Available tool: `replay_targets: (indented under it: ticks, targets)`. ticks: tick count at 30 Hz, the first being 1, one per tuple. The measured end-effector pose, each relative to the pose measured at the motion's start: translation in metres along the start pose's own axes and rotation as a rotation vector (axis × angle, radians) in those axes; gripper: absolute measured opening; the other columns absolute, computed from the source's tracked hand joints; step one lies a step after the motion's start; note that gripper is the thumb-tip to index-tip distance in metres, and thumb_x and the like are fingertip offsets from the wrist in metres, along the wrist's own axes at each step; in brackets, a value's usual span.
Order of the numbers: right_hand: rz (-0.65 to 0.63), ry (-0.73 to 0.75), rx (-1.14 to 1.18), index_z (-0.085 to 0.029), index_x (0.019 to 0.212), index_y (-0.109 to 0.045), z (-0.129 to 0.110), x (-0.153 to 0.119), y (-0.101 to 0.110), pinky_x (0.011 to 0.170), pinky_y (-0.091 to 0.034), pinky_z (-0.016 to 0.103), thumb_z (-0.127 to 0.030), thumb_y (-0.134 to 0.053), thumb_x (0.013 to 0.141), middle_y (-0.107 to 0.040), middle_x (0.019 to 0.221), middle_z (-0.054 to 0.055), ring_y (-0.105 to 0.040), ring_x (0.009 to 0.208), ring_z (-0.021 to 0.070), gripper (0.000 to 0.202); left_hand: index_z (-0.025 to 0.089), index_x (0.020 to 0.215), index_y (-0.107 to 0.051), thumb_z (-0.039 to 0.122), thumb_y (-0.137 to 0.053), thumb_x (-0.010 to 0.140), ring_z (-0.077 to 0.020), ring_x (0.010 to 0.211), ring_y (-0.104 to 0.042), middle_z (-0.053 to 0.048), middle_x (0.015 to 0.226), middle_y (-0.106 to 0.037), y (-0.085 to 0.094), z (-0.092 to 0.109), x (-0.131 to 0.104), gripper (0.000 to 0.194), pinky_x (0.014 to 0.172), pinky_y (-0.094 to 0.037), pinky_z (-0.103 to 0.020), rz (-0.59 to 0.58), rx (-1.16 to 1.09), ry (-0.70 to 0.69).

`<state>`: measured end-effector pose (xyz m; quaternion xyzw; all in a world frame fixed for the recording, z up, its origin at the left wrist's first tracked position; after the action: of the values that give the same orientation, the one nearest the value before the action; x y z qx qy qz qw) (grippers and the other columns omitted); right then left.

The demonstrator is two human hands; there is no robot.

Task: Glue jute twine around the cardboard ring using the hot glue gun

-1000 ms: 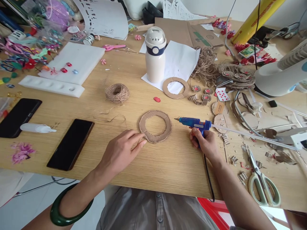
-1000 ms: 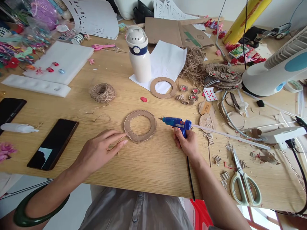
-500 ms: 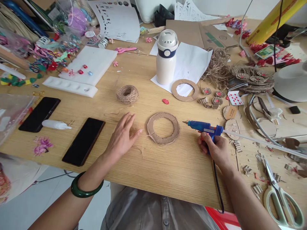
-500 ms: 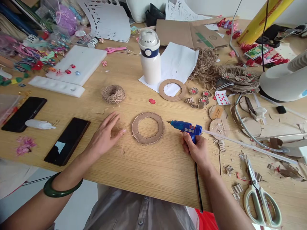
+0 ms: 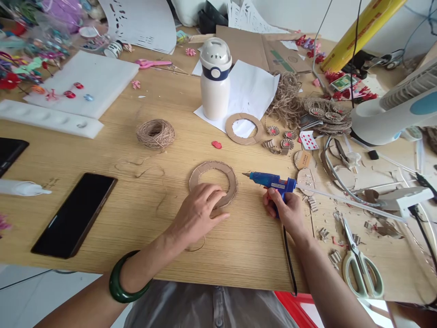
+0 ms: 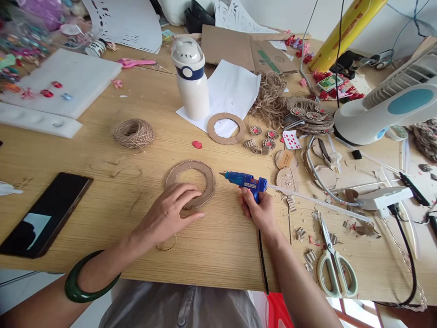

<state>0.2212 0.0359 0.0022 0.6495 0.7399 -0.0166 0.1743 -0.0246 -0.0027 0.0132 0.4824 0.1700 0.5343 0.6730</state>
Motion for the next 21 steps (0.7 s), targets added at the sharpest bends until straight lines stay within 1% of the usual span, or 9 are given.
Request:
replay_targets:
  ticks: [3, 6, 9, 12, 18, 21]
  targets:
    - [-0.009, -0.006, -0.015, -0.019, 0.064, -0.057, -0.002, -0.002, 0.000, 0.044, -0.030, 0.025, -0.066, -0.060, 0.089, -0.045, 0.043, -0.003, -0.040, 0.040, 0.0097, 0.054, 0.018, 0.105, -0.061, 0.016, -0.075, 0.086, -0.0264, 0.097, -0.064, -0.007, 0.103, -0.068, -0.009, -0.001, 0.002, 0.024, 0.087, -0.058, -0.044, -0.008, 0.018, 0.033]
    - [-0.024, -0.002, -0.079, -0.018, 0.064, -0.058, -0.006, -0.005, 0.001, 0.044, -0.030, 0.025, -0.065, -0.058, 0.091, -0.046, 0.044, -0.003, -0.040, 0.041, 0.0094, 0.054, 0.018, 0.101, -0.061, 0.014, -0.074, 0.086, -0.0245, 0.092, -0.064, -0.005, 0.098, -0.067, -0.011, -0.003, 0.008, 0.020, 0.083, -0.056, -0.041, 0.018, 0.007, 0.074]
    - [-0.028, -0.019, -0.151, -0.019, 0.062, -0.056, -0.005, -0.007, 0.001, 0.043, -0.030, 0.025, -0.065, -0.058, 0.090, -0.047, 0.045, -0.002, -0.040, 0.041, 0.0092, 0.054, 0.018, 0.101, -0.063, 0.014, -0.076, 0.085, -0.0239, 0.091, -0.064, -0.005, 0.098, -0.067, -0.014, -0.003, 0.013, 0.021, 0.082, -0.055, -0.040, 0.035, 0.000, 0.090]
    - [-0.003, -0.031, -0.204, -0.020, 0.060, -0.052, -0.001, -0.008, 0.002, 0.041, -0.028, 0.026, -0.066, -0.058, 0.088, -0.047, 0.045, -0.002, -0.039, 0.040, 0.0094, 0.054, 0.019, 0.101, -0.064, 0.018, -0.075, 0.087, -0.0232, 0.091, -0.063, -0.004, 0.097, -0.067, -0.018, -0.006, 0.014, 0.017, 0.082, -0.054, -0.038, 0.051, -0.022, 0.097]
    - [0.010, 0.026, -0.347, -0.022, 0.059, -0.047, -0.004, -0.009, 0.008, 0.042, -0.027, 0.027, -0.058, -0.055, 0.092, -0.045, 0.045, -0.002, -0.038, 0.040, 0.0092, 0.050, 0.022, 0.105, -0.066, 0.022, -0.071, 0.092, -0.0209, 0.092, -0.064, -0.002, 0.100, -0.068, -0.020, -0.014, 0.011, 0.014, 0.083, -0.051, -0.035, 0.071, -0.085, 0.087]
    - [0.010, 0.042, -0.396, -0.021, 0.061, -0.048, -0.007, -0.011, 0.014, 0.043, -0.028, 0.026, -0.055, -0.055, 0.093, -0.046, 0.046, -0.002, -0.041, 0.041, 0.0099, 0.047, 0.021, 0.104, -0.065, 0.021, -0.069, 0.093, -0.0210, 0.092, -0.063, -0.003, 0.099, -0.069, -0.020, -0.013, 0.010, 0.011, 0.084, -0.050, -0.035, 0.088, -0.102, 0.098]
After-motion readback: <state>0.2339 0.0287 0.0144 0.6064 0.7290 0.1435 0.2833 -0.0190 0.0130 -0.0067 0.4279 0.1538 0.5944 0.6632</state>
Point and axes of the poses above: each hand's wrist, its own x-axis towards the middle knuckle, its own y-axis out of the back of the hand, z = x × y, the point moved 2 cm from there along x, towards the middle knuckle
